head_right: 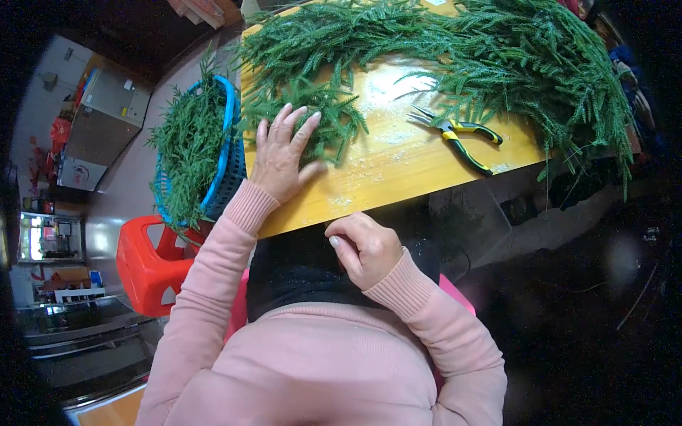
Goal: The recorder is assembling small bundles of green artificial foliage by twisting the wire stems together.
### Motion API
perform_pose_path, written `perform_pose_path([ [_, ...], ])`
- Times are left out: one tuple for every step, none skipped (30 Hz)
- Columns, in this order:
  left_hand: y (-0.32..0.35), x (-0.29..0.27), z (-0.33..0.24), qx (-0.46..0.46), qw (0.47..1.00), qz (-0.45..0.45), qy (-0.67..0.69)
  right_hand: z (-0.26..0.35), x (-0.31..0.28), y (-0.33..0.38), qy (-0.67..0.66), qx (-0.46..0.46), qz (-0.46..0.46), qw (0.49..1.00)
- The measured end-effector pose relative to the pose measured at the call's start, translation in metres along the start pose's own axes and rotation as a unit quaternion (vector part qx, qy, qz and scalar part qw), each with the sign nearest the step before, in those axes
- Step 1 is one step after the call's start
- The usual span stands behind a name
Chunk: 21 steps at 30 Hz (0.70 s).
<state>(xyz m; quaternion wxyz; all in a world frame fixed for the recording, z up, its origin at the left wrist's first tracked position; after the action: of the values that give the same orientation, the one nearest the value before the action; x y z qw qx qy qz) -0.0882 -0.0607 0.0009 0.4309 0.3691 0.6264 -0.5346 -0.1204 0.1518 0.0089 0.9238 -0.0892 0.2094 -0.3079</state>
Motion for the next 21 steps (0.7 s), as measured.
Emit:
perform_pose_path([
  [0.001, -0.007, -0.002, 0.003, 1.000, -0.002, -0.002, 0.000, 0.001, 0.000, 0.005, -0.013, -0.005, 1.000],
  [0.003, -0.013, -0.004, 0.014, 1.000, 0.010, 0.000, -0.001, 0.001, 0.001, 0.011, -0.025, -0.009, 1.000],
  [0.004, -0.020, -0.005, 0.026, 0.999, 0.022, 0.002, -0.001, 0.000, 0.001, 0.011, -0.027, -0.012, 1.000],
  [0.003, -0.027, -0.006, 0.037, 0.999, 0.034, 0.004, -0.001, 0.000, 0.002, 0.015, -0.026, -0.011, 0.999],
  [-0.001, -0.038, -0.007, 0.039, 0.999, 0.034, 0.002, -0.001, -0.001, 0.002, 0.018, -0.026, -0.010, 0.999],
  [-0.007, -0.051, -0.009, 0.045, 0.998, 0.046, -0.002, -0.001, -0.002, 0.001, 0.021, -0.025, -0.009, 0.999],
  [-0.011, -0.064, -0.009, 0.052, 0.997, 0.059, -0.006, -0.001, 0.000, 0.001, 0.019, -0.027, -0.012, 0.999],
  [-0.016, -0.073, -0.010, 0.056, 0.996, 0.072, -0.011, 0.000, -0.001, 0.001, 0.018, -0.027, -0.010, 0.999],
  [-0.021, -0.078, -0.008, 0.056, 0.996, 0.072, -0.013, 0.000, -0.002, 0.000, 0.018, -0.027, -0.009, 0.999],
  [-0.030, -0.084, -0.006, 0.045, 0.997, 0.040, 0.046, 0.001, -0.003, -0.001, 0.017, -0.029, -0.005, 0.999],
  [-0.039, -0.089, -0.002, 0.034, 0.994, 0.008, 0.105, 0.002, -0.004, -0.002, 0.015, -0.034, -0.005, 0.999],
  [-0.050, -0.091, 0.002, 0.025, 0.985, -0.024, 0.168, 0.002, -0.005, -0.003, 0.018, -0.036, -0.005, 0.999],
  [-0.062, -0.093, 0.006, 0.027, 0.985, -0.025, 0.169, 0.002, -0.006, -0.003, 0.022, -0.037, -0.006, 0.999],
  [-0.076, -0.094, 0.010, 0.038, 0.985, -0.051, 0.163, 0.001, -0.008, -0.003, 0.026, -0.038, -0.006, 0.999],
  [-0.089, -0.095, 0.017, 0.048, 0.984, -0.077, 0.155, 0.000, -0.008, -0.004, 0.027, -0.040, -0.005, 0.999],
  [-0.103, -0.094, 0.023, 0.058, 0.982, -0.103, 0.148, -0.001, -0.008, -0.004, 0.031, -0.043, -0.006, 0.999],
  [-0.117, -0.090, 0.031, 0.058, 0.981, -0.107, 0.150, -0.003, -0.009, -0.005, 0.038, -0.045, -0.007, 0.998],
  [-0.131, -0.088, 0.039, 0.060, 0.981, -0.115, 0.145, -0.004, -0.010, -0.005, 0.043, -0.049, -0.006, 0.998],
  [-0.144, -0.085, 0.048, 0.062, 0.981, -0.122, 0.140, -0.004, -0.010, -0.006, 0.047, -0.052, -0.003, 0.998],
  [-0.157, -0.081, 0.056, 0.060, 0.980, -0.128, 0.140, -0.005, -0.011, -0.007, 0.066, -0.060, 0.005, 0.996],
  [-0.170, -0.075, 0.065, 0.026, 0.983, -0.112, 0.146, -0.005, -0.012, -0.008, 0.085, -0.068, 0.013, 0.994],
])
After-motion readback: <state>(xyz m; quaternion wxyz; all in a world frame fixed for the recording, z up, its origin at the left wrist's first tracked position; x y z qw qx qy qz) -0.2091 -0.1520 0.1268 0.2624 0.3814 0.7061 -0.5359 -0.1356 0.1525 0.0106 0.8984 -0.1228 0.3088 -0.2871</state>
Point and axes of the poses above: each hand's wrist, its own y-axis away from the middle knuckle, its own x-axis out of the palm, z = x × y, the point moved 1 cm from there along -y, towards the middle knuckle
